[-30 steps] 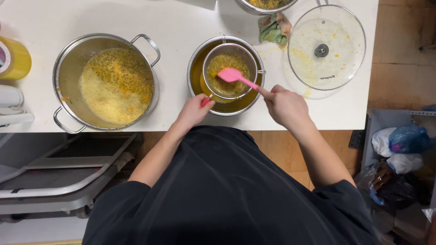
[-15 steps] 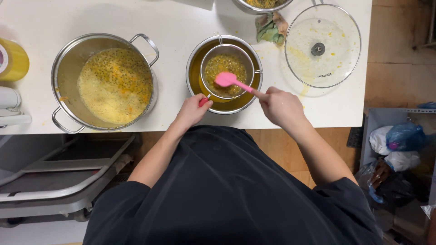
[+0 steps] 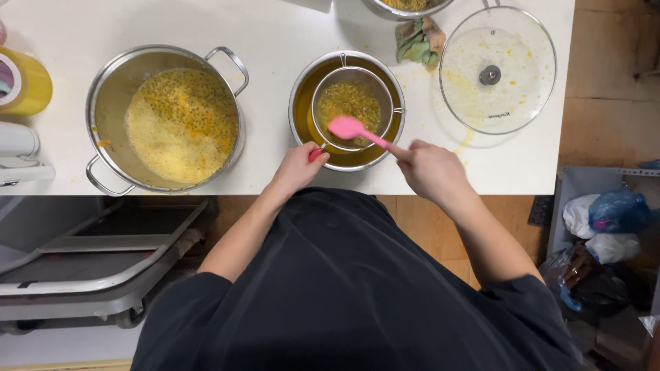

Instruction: Straining passion fruit pulp through a sieve into a bowl and mixing it.

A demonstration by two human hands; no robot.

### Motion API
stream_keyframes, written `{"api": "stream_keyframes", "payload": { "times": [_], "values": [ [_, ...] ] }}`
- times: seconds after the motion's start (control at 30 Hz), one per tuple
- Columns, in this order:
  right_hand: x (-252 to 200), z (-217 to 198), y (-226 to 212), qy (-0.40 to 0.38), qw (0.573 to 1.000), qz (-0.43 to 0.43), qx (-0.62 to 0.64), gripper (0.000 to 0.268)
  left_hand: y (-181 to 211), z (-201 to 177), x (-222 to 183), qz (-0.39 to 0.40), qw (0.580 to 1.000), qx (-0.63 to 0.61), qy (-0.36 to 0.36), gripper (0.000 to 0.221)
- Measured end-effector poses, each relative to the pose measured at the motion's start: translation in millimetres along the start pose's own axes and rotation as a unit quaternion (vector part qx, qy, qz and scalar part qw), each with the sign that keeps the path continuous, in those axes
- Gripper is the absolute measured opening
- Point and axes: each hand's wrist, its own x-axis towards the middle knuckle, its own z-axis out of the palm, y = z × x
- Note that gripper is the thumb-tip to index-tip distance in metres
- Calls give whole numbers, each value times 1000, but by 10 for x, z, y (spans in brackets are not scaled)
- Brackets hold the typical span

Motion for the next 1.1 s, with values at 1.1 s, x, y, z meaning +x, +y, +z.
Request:
{"api": "stream_keyframes", "payload": {
  "times": [1.1],
  "values": [
    [113, 98, 18, -3, 1000, -11, 23, 42, -10, -14, 41, -18, 1000, 15, 1, 34]
  ]
}}
